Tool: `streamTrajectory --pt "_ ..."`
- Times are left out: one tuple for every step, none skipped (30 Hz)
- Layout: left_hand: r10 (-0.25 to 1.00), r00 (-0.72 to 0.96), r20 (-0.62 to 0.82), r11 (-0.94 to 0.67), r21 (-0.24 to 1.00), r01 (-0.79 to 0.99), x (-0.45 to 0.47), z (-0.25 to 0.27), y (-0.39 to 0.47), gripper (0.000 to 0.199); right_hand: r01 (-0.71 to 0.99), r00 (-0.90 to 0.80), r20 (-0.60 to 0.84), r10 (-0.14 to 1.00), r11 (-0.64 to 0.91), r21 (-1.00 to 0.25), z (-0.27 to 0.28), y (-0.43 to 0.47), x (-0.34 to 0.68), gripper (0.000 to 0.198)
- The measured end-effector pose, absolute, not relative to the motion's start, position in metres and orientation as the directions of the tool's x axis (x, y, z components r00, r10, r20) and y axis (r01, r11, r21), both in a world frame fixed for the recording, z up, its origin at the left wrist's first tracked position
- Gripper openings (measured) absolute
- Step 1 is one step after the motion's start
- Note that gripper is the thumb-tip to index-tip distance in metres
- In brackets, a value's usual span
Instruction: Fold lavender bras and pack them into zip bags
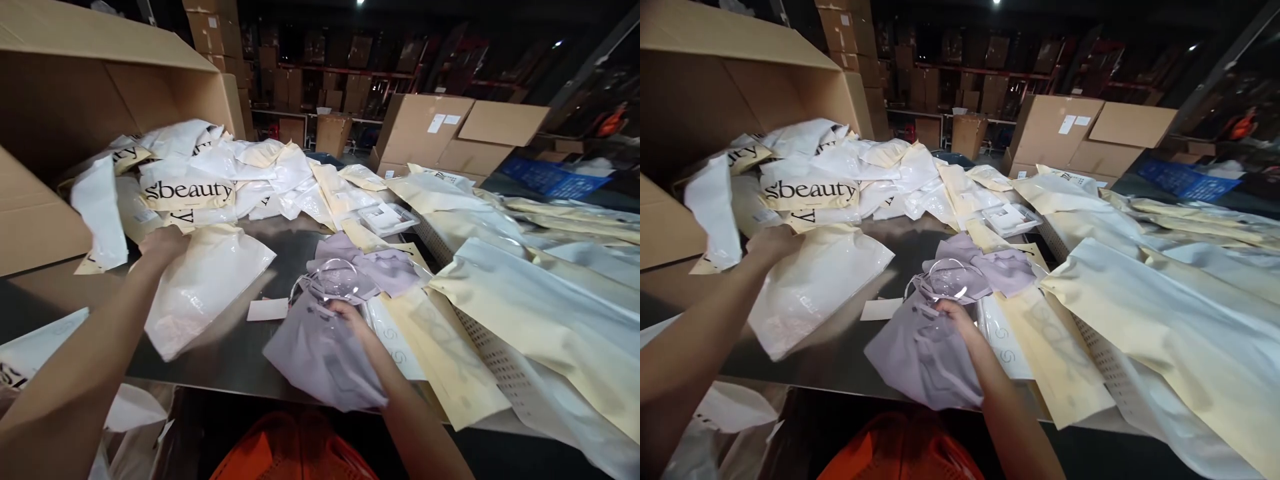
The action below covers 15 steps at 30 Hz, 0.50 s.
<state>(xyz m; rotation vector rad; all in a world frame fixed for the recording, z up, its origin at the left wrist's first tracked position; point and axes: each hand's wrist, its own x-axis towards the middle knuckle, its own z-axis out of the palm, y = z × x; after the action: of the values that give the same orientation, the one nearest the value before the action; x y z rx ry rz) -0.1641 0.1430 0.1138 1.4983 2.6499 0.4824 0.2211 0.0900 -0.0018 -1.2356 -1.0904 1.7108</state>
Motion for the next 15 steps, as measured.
streamTrajectory --pt "0.857 -0.497 0.134 0.458 0.242 0.855 -0.154 0.110 0.141 0.048 -0.052 -0.236 -0.334 0.913 -0.355 -0.933 -0.008 0.086 0.218 0.021" --pt "0.870 -0.465 0.165 0.427 0.219 0.877 -0.141 0.103 0.137 0.050 -0.023 -0.225 -0.340 0.913 -0.354 -0.935 -0.011 0.080 0.216 0.023" --pt "0.891 -0.412 0.192 0.374 0.206 0.904 -0.126 0.093 0.128 0.050 0.027 -0.212 -0.331 0.919 -0.333 -0.942 -0.013 0.073 0.217 0.025" --pt "0.911 -0.348 0.220 0.310 0.188 0.932 -0.109 0.081 0.116 0.048 0.123 -0.185 -0.307 0.934 -0.288 -0.950 -0.013 0.065 0.221 0.030" --pt "0.937 -0.264 0.227 0.228 0.174 0.958 -0.092 0.067 0.100 0.043 0.268 -0.141 -0.270 0.953 -0.226 -0.937 -0.010 0.057 0.227 0.034" --pt "0.943 -0.099 0.318 0.058 0.137 0.989 -0.074 0.052 0.082 0.039 0.441 -0.087 -0.217 0.972 -0.158 -0.883 -0.006 0.050 0.234 0.038" --pt "0.909 0.027 0.417 -0.074 0.096 0.993 -0.056 0.036 0.063 0.037 0.609 -0.034 -0.147 0.989 -0.095 -0.787 -0.001 0.045 0.241 0.040" --pt "0.875 0.132 0.465 -0.181 0.063 0.981 -0.039 0.021 0.043 0.036 0.737 0.006 -0.064 0.998 -0.048 -0.674 0.005 0.042 0.247 0.042" --pt "0.861 0.195 0.469 -0.252 0.062 0.966 -0.024 0.007 0.025 0.034 0.808 0.033 0.017 0.999 -0.017 -0.589 0.010 0.044 0.251 0.042" --pt "0.872 0.197 0.447 -0.265 0.094 0.960 -0.010 -0.006 0.010 0.037 0.827 0.051 0.083 0.995 0.004 -0.562 0.014 0.048 0.253 0.042" --pt "0.891 0.190 0.413 -0.263 0.127 0.956 0.001 -0.017 -0.002 0.041 0.821 0.062 0.137 0.989 0.028 -0.570 0.016 0.057 0.251 0.040" --pt "0.912 0.171 0.374 -0.247 0.167 0.954 0.010 -0.026 -0.011 0.046 0.804 0.073 0.178 0.981 0.047 -0.593 0.016 0.069 0.248 0.038" --pt "0.929 0.150 0.338 -0.228 0.204 0.952 0.017 -0.033 -0.017 0.049 0.781 0.087 0.196 0.977 0.056 -0.622 0.015 0.082 0.242 0.036" --pt "0.940 0.137 0.312 -0.217 0.238 0.947 0.021 -0.037 -0.019 0.050 0.757 0.094 0.189 0.977 0.053 -0.651 0.012 0.097 0.236 0.036" --pt "0.947 0.129 0.294 -0.212 0.270 0.939 0.022 -0.041 -0.020 0.047 0.736 0.090 0.163 0.982 0.045 -0.675 0.009 0.111 0.230 0.038"
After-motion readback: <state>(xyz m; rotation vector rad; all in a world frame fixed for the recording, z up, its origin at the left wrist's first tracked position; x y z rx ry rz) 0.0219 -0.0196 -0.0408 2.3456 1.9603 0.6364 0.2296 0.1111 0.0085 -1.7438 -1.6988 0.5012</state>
